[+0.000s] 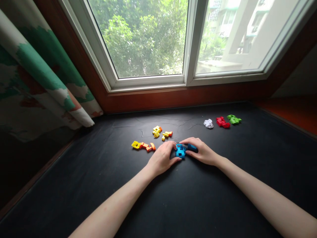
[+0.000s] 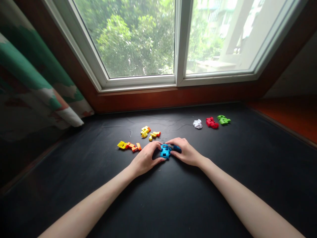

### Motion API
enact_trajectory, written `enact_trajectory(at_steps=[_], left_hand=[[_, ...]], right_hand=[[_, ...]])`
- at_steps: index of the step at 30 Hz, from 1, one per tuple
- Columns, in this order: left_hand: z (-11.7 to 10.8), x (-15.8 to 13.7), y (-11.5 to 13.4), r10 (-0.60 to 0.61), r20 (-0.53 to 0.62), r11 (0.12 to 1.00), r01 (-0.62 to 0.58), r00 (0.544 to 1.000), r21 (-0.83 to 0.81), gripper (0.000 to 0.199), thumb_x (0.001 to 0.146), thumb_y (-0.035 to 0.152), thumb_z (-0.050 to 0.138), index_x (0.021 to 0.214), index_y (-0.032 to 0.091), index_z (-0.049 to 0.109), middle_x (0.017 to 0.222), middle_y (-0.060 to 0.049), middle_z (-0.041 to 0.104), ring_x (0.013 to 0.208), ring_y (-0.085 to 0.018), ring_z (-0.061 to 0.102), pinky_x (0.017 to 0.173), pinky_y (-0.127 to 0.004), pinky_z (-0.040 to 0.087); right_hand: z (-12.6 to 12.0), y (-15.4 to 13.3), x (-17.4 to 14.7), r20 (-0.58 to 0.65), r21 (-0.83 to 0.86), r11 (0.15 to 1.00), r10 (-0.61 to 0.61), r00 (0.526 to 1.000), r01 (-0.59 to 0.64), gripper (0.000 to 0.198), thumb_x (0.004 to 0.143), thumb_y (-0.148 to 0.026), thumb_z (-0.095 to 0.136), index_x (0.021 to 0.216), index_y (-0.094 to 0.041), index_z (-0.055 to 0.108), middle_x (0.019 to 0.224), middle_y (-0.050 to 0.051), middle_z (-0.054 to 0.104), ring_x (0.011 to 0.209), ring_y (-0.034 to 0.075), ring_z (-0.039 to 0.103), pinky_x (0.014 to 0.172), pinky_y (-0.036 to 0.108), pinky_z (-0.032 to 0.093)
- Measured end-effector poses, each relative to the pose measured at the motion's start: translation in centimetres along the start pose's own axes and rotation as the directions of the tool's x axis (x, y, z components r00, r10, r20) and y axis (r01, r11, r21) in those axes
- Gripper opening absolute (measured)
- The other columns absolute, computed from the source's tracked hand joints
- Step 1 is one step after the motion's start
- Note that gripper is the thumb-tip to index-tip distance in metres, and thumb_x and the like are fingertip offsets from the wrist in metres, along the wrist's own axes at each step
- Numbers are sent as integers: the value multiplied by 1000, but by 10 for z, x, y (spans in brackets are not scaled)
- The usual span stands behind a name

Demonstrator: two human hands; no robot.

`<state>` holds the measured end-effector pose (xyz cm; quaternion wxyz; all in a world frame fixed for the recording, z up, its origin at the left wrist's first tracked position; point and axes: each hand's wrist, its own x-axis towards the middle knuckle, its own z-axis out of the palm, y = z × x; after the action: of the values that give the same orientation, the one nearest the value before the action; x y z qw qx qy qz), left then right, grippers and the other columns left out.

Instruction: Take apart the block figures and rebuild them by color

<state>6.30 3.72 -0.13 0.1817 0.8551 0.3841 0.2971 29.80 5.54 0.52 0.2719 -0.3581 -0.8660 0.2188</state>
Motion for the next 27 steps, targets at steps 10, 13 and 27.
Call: enact_trajectory(at_steps=[10,13,27], left_hand=[[0,0,-1,-19,-10,1000,19,1000,-7,45,75,24,78,106,21,47,119,-11,61,113,-28,59,98,-45,49],[-3,-1,2,-52,-20,998,52,998,-25,48,74,25,79,110,20,48,121,-11,61,116,-28,59,100,-44,48],[-7,0,7,-162,-22,986,161,987,-43,50,73,27,79,113,22,50,117,-9,64,110,-27,62,96,-43,51]], right_hand=[[-1,-1,0,-64,60,997,41,997,-37,33,89,-30,59,121,-26,58,120,7,66,111,24,59,96,40,45],[-9,4,-1,-128,63,994,92,987,-85,27,90,-31,56,116,-23,60,109,8,66,102,24,61,91,39,48],[-22,21,-4,-69,-68,992,102,992,-107,17,89,-36,58,89,-21,67,87,6,66,83,21,61,76,34,50]])
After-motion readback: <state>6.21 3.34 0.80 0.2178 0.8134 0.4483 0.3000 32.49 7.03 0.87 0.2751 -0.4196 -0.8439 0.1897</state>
